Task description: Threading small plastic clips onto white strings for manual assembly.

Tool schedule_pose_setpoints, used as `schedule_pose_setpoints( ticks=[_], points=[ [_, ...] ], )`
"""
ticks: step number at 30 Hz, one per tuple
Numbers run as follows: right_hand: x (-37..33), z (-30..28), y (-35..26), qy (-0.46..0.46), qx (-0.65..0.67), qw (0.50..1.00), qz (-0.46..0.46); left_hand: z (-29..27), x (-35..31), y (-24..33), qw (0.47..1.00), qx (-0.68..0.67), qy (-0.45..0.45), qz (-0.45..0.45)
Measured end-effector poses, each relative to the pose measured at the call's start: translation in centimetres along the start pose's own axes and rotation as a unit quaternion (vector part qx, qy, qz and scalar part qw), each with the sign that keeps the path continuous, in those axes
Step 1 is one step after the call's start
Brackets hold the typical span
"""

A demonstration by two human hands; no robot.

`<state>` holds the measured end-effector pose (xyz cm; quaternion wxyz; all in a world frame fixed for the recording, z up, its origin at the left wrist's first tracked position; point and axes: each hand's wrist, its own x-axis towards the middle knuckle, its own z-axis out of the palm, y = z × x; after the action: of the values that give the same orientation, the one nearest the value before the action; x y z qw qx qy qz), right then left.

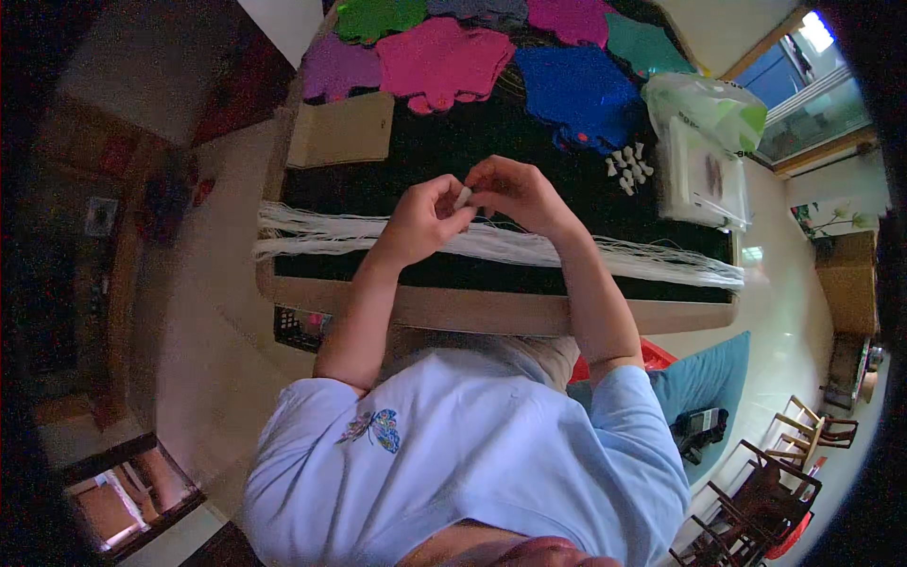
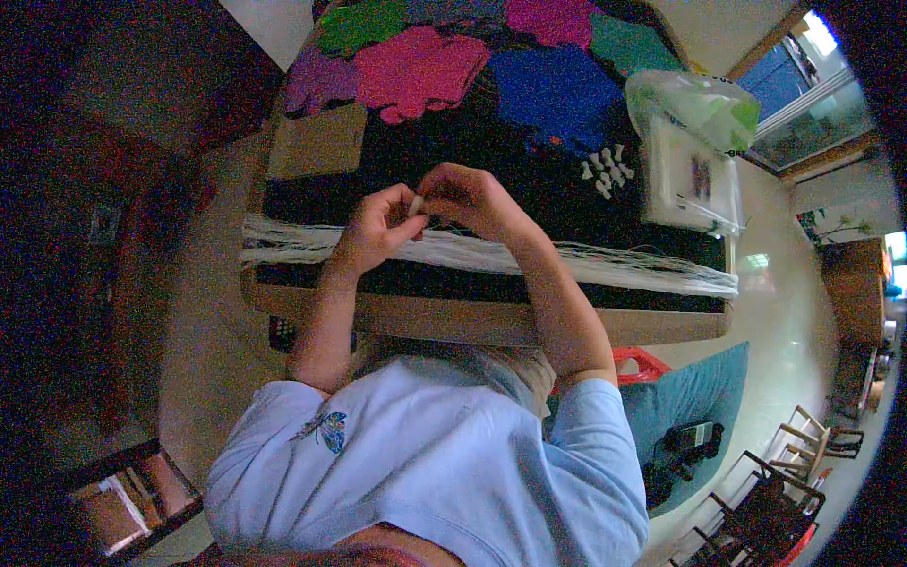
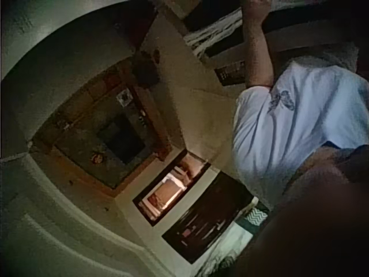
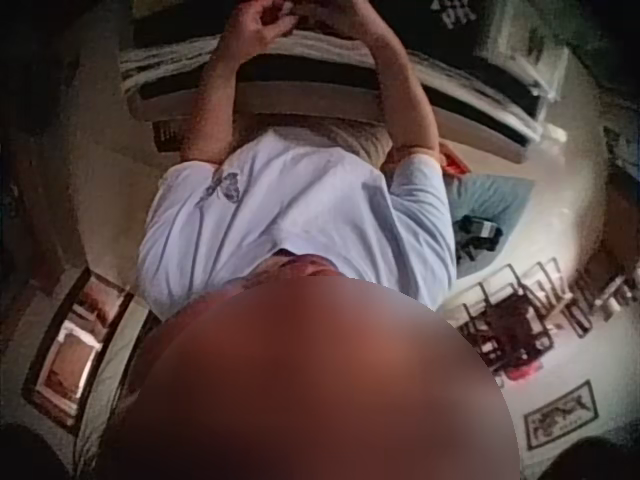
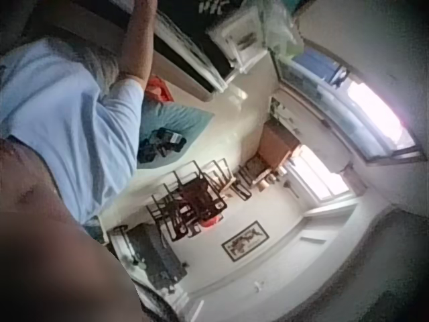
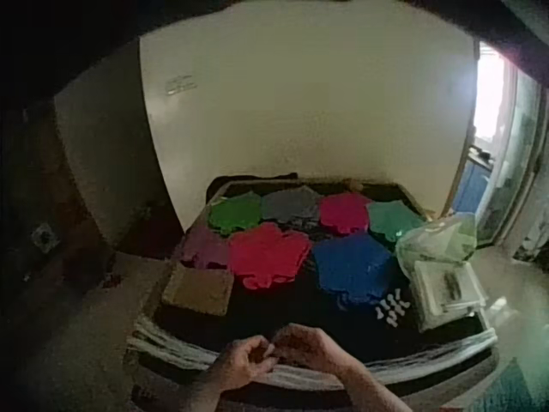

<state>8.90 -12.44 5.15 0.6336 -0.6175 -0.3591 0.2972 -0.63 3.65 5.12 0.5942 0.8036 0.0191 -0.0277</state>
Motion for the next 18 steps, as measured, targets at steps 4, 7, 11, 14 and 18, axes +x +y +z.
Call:
schedule_pose_setpoints(
  ticks=[4, 7, 11, 14, 18],
  points=[
    [-0.2, 0.2, -0.7, 0.001, -0.008, 1.0, 0.023, 0.0, 0.0, -0.2, 0.999, -0.047, -0.021, -0.004],
    [-0.1, -0.2, 0.1, -0.005, -0.013, 1.0, -0.002, 0.8, -0.1, 0.3, 0.995, -0.091, 0.008, -0.032],
    [0.0, -0.5, 0.6, -0.021, -0.025, 0.999, 0.003, 0.8, 0.0, 0.3, 0.997, -0.071, 0.002, -0.032],
    [0.1, -0.1, 0.5, -0.036, -0.046, 0.997, 0.046, 0.1, 0.1, 0.5, 0.984, -0.167, 0.063, -0.004],
    [0.1, 0.5, -0.3, -0.008, -0.001, 0.999, 0.034, -0.3, 0.1, 0.7, 0.987, -0.154, 0.04, 0.02]
  ],
)
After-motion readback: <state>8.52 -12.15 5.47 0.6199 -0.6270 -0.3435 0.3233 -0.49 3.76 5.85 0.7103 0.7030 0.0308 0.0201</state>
